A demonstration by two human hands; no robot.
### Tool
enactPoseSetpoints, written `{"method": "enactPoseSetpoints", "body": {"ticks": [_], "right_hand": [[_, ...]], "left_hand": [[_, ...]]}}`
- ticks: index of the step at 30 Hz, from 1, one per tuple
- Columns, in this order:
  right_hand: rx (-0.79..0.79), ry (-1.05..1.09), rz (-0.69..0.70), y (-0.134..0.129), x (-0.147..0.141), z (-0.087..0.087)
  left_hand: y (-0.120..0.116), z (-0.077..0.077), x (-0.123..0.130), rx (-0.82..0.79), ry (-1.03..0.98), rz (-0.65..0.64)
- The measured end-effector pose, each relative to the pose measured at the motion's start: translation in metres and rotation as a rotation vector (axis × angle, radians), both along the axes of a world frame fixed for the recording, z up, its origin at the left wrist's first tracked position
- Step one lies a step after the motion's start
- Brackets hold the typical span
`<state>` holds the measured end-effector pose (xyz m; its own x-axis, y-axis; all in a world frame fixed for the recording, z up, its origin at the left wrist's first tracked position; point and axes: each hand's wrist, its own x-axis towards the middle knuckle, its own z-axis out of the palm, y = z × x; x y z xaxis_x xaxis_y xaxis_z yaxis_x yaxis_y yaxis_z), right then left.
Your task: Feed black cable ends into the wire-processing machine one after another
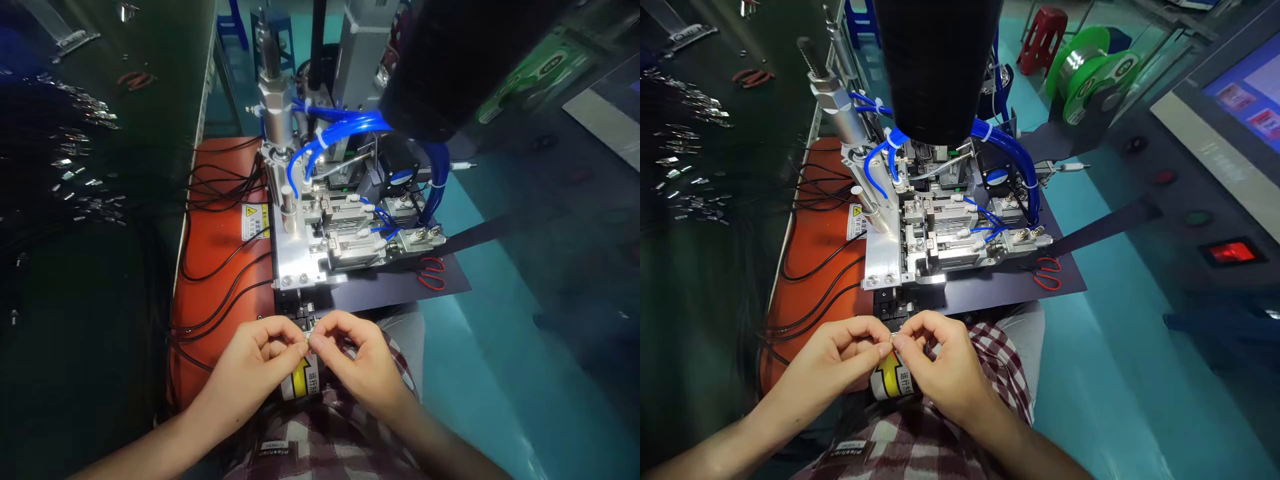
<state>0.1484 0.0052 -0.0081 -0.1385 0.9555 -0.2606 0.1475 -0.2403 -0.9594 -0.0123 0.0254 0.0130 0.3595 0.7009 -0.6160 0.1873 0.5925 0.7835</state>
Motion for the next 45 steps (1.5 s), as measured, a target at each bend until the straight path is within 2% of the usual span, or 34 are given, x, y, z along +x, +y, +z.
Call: {"method": "enactPoseSetpoints", "body": {"ticks": [8, 12, 16, 18, 23, 26, 29, 33, 37, 45], "right_hand": [[-0.127, 0.099, 0.011, -0.001, 0.000, 0.001], [-0.114, 0.080, 0.021, -0.002, 0.001, -0.001], [-0.036, 0.010, 0.058, -0.002, 0.000, -0.002], [0.004, -0.034, 0.057, 0.000, 0.003, -0.005], [0.008, -0.047, 0.002, 0.011, 0.009, -0.020], [-0.007, -0.045, -0.008, 0.018, 0.010, -0.031], [-0.005, -0.062, -0.014, 0.022, 0.010, -0.037], [-0.017, -0.047, -0.026, 0.025, 0.009, -0.041], [-0.034, -0.046, -0.037, 0.026, 0.007, -0.044], [-0.057, -0.037, -0.037, 0.027, 0.008, -0.043]], "left_hand": [[0.001, -0.001, 0.001, 0.012, 0.021, 0.004], [0.000, 0.000, 0.001, 0.025, 0.021, -0.002], [-0.001, -0.001, 0.001, 0.069, 0.053, -0.037], [-0.001, -0.002, -0.002, 0.215, 0.135, -0.082], [0.004, -0.014, -0.012, 0.817, 0.387, -0.178], [0.009, -0.024, -0.018, 1.013, 0.407, -0.261], [0.014, -0.031, -0.023, 1.105, 0.423, -0.404], [0.017, -0.035, -0.027, 1.272, 0.580, -0.555], [0.017, -0.037, -0.026, 1.361, 0.646, -0.547], [0.018, -0.040, -0.027, 1.360, 0.643, -0.548]]}}
